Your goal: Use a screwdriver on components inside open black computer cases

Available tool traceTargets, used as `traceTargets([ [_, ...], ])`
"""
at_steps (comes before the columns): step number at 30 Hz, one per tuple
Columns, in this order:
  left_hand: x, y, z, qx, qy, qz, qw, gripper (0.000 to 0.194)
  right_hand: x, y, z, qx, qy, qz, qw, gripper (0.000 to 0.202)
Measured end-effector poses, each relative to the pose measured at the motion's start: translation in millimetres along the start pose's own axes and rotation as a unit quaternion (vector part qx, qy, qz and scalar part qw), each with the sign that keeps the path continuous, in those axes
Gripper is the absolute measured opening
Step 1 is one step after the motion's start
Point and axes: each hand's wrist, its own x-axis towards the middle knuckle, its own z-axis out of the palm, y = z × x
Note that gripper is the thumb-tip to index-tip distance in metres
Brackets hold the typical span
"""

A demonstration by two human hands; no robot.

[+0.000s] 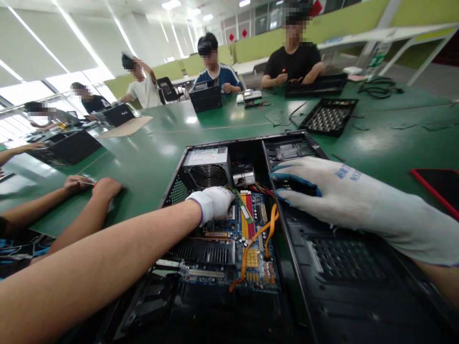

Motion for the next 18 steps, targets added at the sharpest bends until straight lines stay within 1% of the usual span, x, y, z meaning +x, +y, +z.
traceTargets([
  [5, 1.4, -0.6, 1.1, -0.005, 0.0, 0.006, 1.0, 0.048, -0.3, 0.3, 0.0, -0.008, -0.001, -0.002, 1.0, 0.044],
  [11, 2.5, -2.2, 3.8, -0.015, 0.003, 0.014, 1.0, 0.043, -0.5, 0.5, 0.3, -0.01, -0.001, -0.003, 1.0, 0.045],
  [18, 2.2, -0.7, 2.8, -0.022, 0.004, 0.013, 1.0, 0.054, -1.5, 1.7, 1.3, -0.006, 0.005, 0.005, 1.0, 0.045],
])
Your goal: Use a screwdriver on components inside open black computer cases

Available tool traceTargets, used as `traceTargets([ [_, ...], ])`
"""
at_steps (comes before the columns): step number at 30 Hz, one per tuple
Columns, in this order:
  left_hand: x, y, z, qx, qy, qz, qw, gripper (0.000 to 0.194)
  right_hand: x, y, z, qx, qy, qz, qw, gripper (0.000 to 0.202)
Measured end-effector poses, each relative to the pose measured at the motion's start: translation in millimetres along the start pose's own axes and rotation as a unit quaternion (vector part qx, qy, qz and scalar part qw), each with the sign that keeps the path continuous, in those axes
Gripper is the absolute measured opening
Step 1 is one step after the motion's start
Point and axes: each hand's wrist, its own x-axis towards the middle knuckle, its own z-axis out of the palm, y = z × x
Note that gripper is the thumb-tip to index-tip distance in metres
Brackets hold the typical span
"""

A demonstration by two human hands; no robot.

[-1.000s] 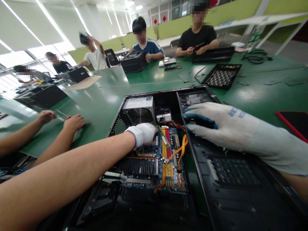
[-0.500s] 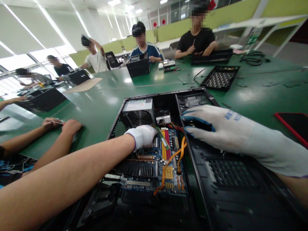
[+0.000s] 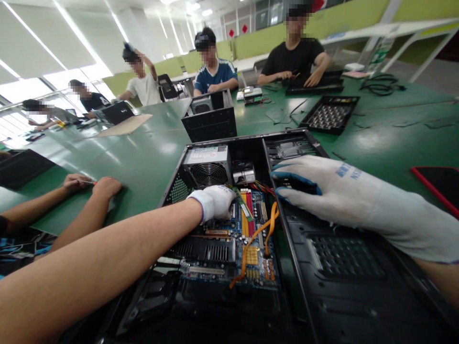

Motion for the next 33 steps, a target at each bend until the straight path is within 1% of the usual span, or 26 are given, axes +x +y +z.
traceTargets([
  [6, 1.0, 0.8, 0.7, 0.001, 0.001, 0.005, 1.0, 0.055, 1.8, -2.9, -1.7, 0.007, -0.008, 0.004, 1.0, 0.043],
  [11, 3.8, -0.8, 3.1, 0.001, -0.003, 0.019, 1.0, 0.059, 2.4, -3.8, -2.6, 0.009, -0.014, 0.006, 1.0, 0.043],
  [15, 3.8, -1.8, 4.5, -0.008, 0.002, 0.017, 1.0, 0.056, 2.2, -3.2, -2.1, 0.0, -0.01, -0.001, 1.0, 0.046],
  [19, 0.2, -5.6, 0.1, -0.024, 0.007, 0.012, 1.0, 0.065, 1.9, -3.1, -3.4, 0.006, -0.006, -0.004, 1.0, 0.041],
  [21, -3.2, -7.8, -4.3, -0.033, 0.01, 0.006, 0.999, 0.069, 1.7, -3.6, -4.8, 0.009, 0.005, 0.003, 1.0, 0.04],
  [23, -8.0, -8.8, -9.2, -0.043, 0.01, 0.006, 0.999, 0.066, 1.2, -4.5, -6.3, 0.01, 0.023, 0.011, 1.0, 0.041],
  [25, -14.3, -8.4, -13.6, -0.052, 0.008, 0.014, 0.999, 0.055, -1.0, -5.5, -8.0, 0.015, 0.044, 0.024, 0.999, 0.042],
  [28, -26.3, -6.1, -18.2, -0.056, 0.023, 0.034, 0.998, 0.04, -13.4, -4.0, -10.1, 0.007, 0.095, 0.079, 0.992, 0.051],
  [30, -36.2, -5.0, -19.9, -0.053, 0.054, 0.048, 0.996, 0.04, -30.7, 0.8, -10.6, -0.014, 0.123, 0.143, 0.982, 0.063],
  [32, -47.5, -5.3, -20.6, -0.044, 0.093, 0.068, 0.992, 0.041, -53.8, 7.0, -10.1, -0.011, 0.123, 0.225, 0.966, 0.073],
  [33, -53.7, -5.9, -20.7, -0.039, 0.112, 0.079, 0.99, 0.041, -65.9, 9.3, -9.8, 0.008, 0.115, 0.26, 0.959, 0.074],
])
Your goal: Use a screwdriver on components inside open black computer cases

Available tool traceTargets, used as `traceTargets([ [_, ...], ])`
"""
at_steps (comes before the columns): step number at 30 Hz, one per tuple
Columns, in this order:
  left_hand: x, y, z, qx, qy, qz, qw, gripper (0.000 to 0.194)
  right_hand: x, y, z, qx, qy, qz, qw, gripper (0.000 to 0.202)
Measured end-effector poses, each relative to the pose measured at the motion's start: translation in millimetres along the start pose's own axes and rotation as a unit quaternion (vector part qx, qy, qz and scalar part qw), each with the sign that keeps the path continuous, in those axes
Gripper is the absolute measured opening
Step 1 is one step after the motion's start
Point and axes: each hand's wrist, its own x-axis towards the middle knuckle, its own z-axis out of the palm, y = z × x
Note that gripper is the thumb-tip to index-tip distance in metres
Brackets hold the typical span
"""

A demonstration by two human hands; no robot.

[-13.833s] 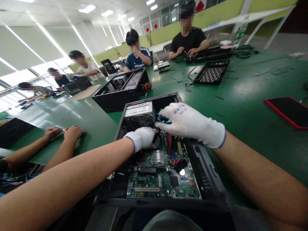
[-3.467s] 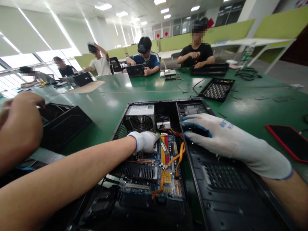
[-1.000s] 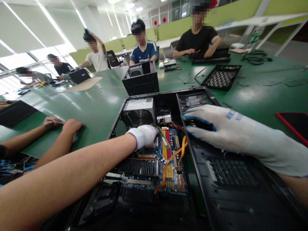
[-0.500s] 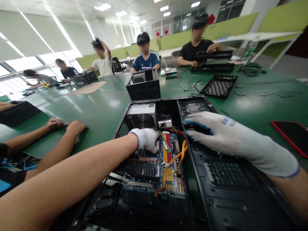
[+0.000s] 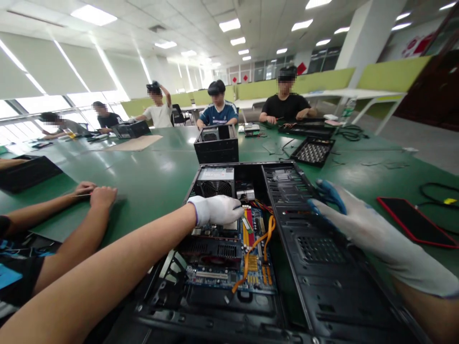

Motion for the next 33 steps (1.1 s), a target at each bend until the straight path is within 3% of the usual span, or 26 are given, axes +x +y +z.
traceTargets([
  [3, -20.2, 1.1, -3.8, 0.014, 0.046, 0.027, 0.999, 0.038, -25.0, 12.2, -5.8, 0.098, -0.05, 0.029, 0.994, 0.065],
  [6, -43.4, 5.6, -6.2, 0.001, 0.089, 0.029, 0.996, 0.037, -39.2, 1.4, -9.1, 0.207, -0.084, 0.022, 0.974, 0.06],
  [11, -93.1, 19.0, -4.3, -0.067, 0.147, -0.009, 0.987, 0.035, -42.6, -29.6, -10.7, 0.307, -0.045, 0.087, 0.947, 0.052],
  [16, -150.3, 25.9, 9.1, -0.071, 0.22, -0.006, 0.973, 0.03, -42.8, -41.8, -0.8, 0.327, -0.029, 0.1, 0.939, 0.048],
  [19, -175.7, 30.9, 21.8, -0.086, 0.25, -0.003, 0.964, 0.028, -36.3, -43.9, 19.3, 0.339, -0.025, 0.095, 0.936, 0.055],
  [22, -194.6, 31.5, 33.6, -0.089, 0.27, -0.019, 0.959, 0.024, -21.5, -53.2, 44.6, 0.335, -0.061, 0.067, 0.938, 0.06],
  [28, -219.5, 2.3, 54.4, -0.091, 0.361, -0.066, 0.926, 0.035, 25.8, -102.8, 97.3, 0.305, -0.125, -0.058, 0.942, 0.055],
  [31, -210.3, 7.7, 88.2, -0.142, 0.45, -0.083, 0.878, 0.034, 57.5, -130.4, 128.7, 0.312, -0.159, -0.109, 0.93, 0.052],
  [33, -193.9, 22.3, 118.6, -0.185, 0.471, -0.063, 0.86, 0.03, 80.6, -148.7, 152.4, 0.325, -0.182, -0.135, 0.918, 0.053],
])
